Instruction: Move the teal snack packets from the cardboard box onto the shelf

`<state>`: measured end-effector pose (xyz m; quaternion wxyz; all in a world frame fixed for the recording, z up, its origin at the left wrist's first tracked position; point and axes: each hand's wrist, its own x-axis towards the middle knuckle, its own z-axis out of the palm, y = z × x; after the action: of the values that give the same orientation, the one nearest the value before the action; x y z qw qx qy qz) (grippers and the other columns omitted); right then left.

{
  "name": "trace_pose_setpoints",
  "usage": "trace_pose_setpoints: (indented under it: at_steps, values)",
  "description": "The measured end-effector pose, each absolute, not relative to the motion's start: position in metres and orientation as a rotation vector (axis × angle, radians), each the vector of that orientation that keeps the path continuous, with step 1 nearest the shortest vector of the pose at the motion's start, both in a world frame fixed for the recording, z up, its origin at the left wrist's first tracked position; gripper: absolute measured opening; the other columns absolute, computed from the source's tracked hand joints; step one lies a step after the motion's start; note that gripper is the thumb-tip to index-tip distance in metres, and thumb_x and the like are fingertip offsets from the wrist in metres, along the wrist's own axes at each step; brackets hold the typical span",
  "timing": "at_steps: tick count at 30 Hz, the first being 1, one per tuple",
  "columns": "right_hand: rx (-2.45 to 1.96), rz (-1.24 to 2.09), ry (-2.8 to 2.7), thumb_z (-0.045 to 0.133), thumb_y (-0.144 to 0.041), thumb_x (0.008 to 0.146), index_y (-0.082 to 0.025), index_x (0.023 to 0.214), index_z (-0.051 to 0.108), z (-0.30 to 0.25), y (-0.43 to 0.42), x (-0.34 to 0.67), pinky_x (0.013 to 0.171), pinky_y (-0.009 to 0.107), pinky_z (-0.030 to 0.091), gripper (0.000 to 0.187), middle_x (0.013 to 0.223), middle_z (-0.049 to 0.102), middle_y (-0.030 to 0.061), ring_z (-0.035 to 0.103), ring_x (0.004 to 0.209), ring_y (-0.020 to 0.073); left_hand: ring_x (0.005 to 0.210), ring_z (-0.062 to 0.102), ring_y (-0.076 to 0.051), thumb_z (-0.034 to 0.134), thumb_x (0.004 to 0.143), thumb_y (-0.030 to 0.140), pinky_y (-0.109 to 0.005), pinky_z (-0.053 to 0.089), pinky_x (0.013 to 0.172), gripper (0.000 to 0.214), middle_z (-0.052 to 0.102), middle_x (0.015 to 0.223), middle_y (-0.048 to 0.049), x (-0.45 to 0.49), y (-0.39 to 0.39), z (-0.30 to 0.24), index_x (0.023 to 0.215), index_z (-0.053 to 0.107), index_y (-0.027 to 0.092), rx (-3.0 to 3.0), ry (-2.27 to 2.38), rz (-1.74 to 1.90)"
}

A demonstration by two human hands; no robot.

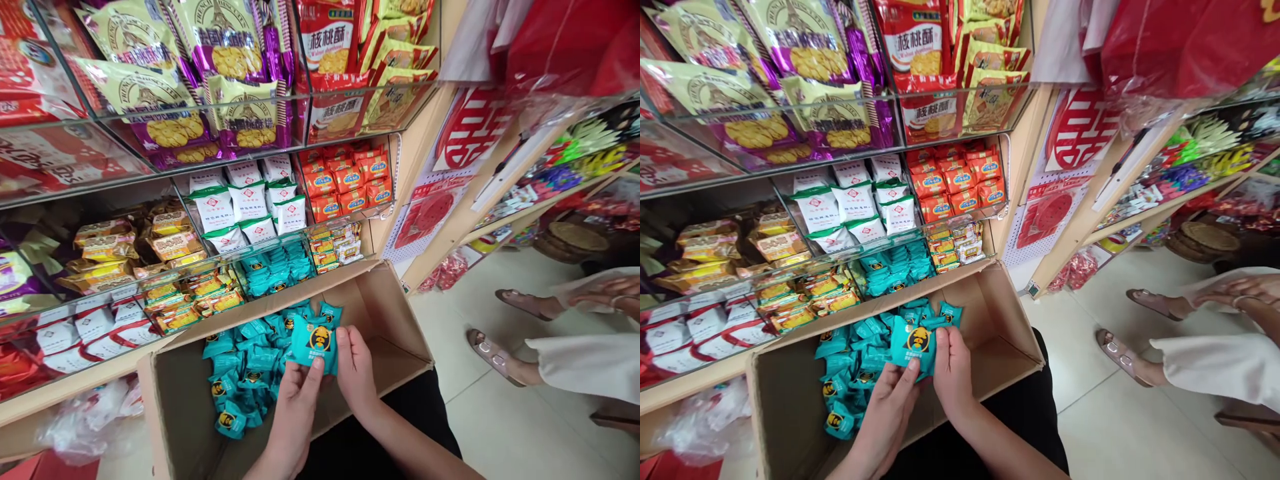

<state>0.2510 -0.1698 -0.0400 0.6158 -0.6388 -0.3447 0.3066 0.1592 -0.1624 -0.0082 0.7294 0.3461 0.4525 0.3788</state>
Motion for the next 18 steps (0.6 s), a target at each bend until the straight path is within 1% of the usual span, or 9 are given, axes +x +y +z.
trace_pose_setpoints:
  at_steps: [3, 5, 7, 9, 11, 13, 14, 16, 18]
  values:
    - [-1.396, 0.896, -0.874, 0.034, -0.039, 0.087, -0.020, 0.070, 0.043, -0.050, -0.174, 0.257, 0.044, 0.020, 0.033, 0.027, 0.055, 0.044, -0.0038, 0.042, 0.046, 0.0093, 0.073, 0.059, -0.017, 0.064, 0.064, 0.033, -0.029, 0.046, 0.067, 0.025, 0.062, 0.081, -0.0034, 0.149, -0.142, -0.005, 0.083, 0.055, 0.019, 0.968, 1.075, 0.863]
    - [-1.428, 0.914, -0.961, 0.037, -0.039, 0.085, -0.019, 0.068, 0.046, -0.059, -0.178, 0.267, 0.045, 0.020, 0.033, 0.029, 0.055, 0.046, -0.0029, 0.043, 0.046, 0.0097, 0.065, 0.059, -0.017, 0.067, 0.061, 0.032, -0.028, 0.046, 0.063, 0.027, 0.061, 0.072, -0.0032, 0.138, -0.115, 0.006, 0.083, 0.057, 0.018, 1.171, 1.150, 0.931]
    - [-1.514, 0.839, -1.062, 0.039, -0.038, 0.084, -0.019, 0.062, 0.047, -0.069, -0.182, 0.278, 0.047, 0.020, 0.033, 0.030, 0.053, 0.046, -0.0026, 0.043, 0.048, 0.0102, 0.066, 0.058, -0.018, 0.067, 0.061, 0.031, -0.026, 0.044, 0.063, 0.030, 0.061, 0.074, -0.0035, 0.127, -0.079, 0.020, 0.086, 0.058, 0.019, 1.426, 1.182, 1.041]
    - [-1.600, 0.765, -1.160, 0.039, -0.036, 0.085, -0.019, 0.057, 0.045, -0.080, -0.187, 0.288, 0.048, 0.021, 0.032, 0.033, 0.051, 0.044, -0.0028, 0.042, 0.048, 0.0104, 0.072, 0.057, -0.019, 0.064, 0.064, 0.031, -0.026, 0.042, 0.069, 0.028, 0.060, 0.077, -0.0045, 0.118, -0.040, 0.030, 0.088, 0.059, 0.018, 1.787, 1.234, 1.008]
    - [-1.669, 0.733, -1.253, 0.037, -0.034, 0.086, -0.019, 0.057, 0.044, -0.090, -0.191, 0.293, 0.049, 0.021, 0.030, 0.033, 0.051, 0.044, -0.0026, 0.042, 0.048, 0.0105, 0.083, 0.055, -0.022, 0.054, 0.072, 0.029, -0.029, 0.040, 0.076, 0.027, 0.060, 0.086, -0.0077, 0.115, -0.002, 0.033, 0.096, 0.056, 0.017, 2.260, 1.308, 0.728]
    - [-1.725, 0.729, -1.327, 0.035, -0.032, 0.086, -0.018, 0.058, 0.044, -0.098, -0.194, 0.295, 0.049, 0.022, 0.029, 0.033, 0.052, 0.045, -0.0021, 0.043, 0.049, 0.0108, 0.093, 0.053, -0.023, 0.041, 0.080, 0.026, -0.031, 0.039, 0.081, 0.031, 0.056, 0.100, -0.0124, 0.117, 0.030, 0.025, 0.107, 0.050, 0.014, 2.641, 1.403, 0.295]
    - [-1.745, 0.730, -1.356, 0.035, -0.032, 0.087, -0.018, 0.058, 0.043, -0.101, -0.194, 0.294, 0.050, 0.022, 0.029, 0.033, 0.053, 0.046, -0.0019, 0.043, 0.049, 0.0109, 0.096, 0.052, -0.024, 0.037, 0.082, 0.025, -0.032, 0.038, 0.082, 0.032, 0.055, 0.103, -0.0140, 0.119, 0.044, 0.020, 0.110, 0.048, 0.013, 2.749, 1.432, 0.093]
    - [-1.772, 0.734, -1.388, 0.035, -0.031, 0.087, -0.018, 0.060, 0.043, -0.105, -0.195, 0.294, 0.050, 0.022, 0.028, 0.031, 0.055, 0.047, -0.0014, 0.044, 0.051, 0.0110, 0.099, 0.050, -0.028, 0.035, 0.081, 0.022, -0.037, 0.038, 0.082, 0.032, 0.055, 0.102, -0.0179, 0.125, 0.067, 0.006, 0.107, 0.050, 0.011, 2.825, 1.485, -0.150]
    - [-1.781, 0.740, -1.407, 0.035, -0.030, 0.087, -0.018, 0.060, 0.043, -0.106, -0.195, 0.294, 0.051, 0.022, 0.028, 0.030, 0.055, 0.048, -0.0012, 0.045, 0.051, 0.0110, 0.099, 0.050, -0.033, 0.035, 0.079, 0.016, -0.045, 0.037, 0.080, 0.030, 0.056, 0.098, -0.0220, 0.131, 0.085, -0.005, 0.101, 0.054, 0.008, 2.815, 1.546, -0.237]
